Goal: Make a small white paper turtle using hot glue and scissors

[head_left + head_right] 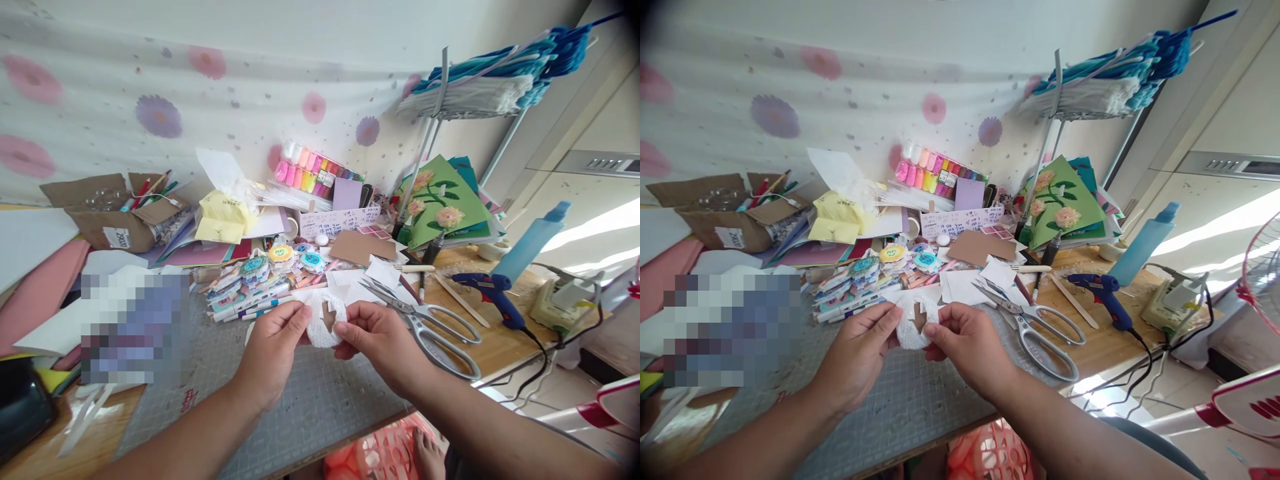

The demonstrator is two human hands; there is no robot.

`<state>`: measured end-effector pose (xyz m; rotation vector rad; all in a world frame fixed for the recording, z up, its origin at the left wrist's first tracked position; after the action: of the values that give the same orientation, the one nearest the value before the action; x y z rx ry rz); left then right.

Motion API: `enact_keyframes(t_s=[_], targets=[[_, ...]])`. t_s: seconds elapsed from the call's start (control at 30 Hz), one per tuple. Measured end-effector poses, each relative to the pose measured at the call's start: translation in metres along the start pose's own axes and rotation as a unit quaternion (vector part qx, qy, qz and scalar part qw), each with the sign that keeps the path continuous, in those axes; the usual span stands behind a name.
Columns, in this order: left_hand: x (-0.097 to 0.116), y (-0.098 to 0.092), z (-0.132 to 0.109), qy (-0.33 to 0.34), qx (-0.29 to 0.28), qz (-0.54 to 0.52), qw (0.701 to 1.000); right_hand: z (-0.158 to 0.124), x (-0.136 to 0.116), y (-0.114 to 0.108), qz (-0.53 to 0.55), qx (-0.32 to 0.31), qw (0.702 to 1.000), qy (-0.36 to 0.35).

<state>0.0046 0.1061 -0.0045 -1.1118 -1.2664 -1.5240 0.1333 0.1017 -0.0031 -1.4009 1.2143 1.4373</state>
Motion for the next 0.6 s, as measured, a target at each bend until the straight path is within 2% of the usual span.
enact_keyframes(t_s=[0.13,0.23,0.37,0.5,0.6], targets=[[0.002,-0.004,0.001,0.005,0.019,0.054,0.998,-0.002,-0.002,0.004,0.009,-0.041,0.999,-0.002],[0.004,-0.005,0.001,0.008,0.019,0.086,0.996,0.0,-0.005,-0.003,0.019,-0.021,1.0,-0.01],[0.004,-0.004,0.0,0.011,0.011,0.139,0.99,0.002,-0.01,-0.007,-0.026,0.003,0.999,-0.021],[-0.001,-0.004,0.0,0.0,0.014,0.112,0.994,0.002,-0.009,-0.003,-0.026,-0.002,0.999,-0.02],[0.001,-0.005,-0.001,0.004,0.023,0.094,0.995,0.0,-0.009,0.003,-0.005,-0.051,0.998,-0.025]])
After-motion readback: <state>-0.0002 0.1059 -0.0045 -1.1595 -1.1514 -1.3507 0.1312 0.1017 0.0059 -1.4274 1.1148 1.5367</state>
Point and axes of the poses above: each hand's wrist, its own z-axis towards the middle knuckle, its own y-axis out of the palm, x = y × z, the point moved 10 cm from there along z, towards the middle knuckle, and after that the axes turned 1 degree about -z, right-handed, at the moved point
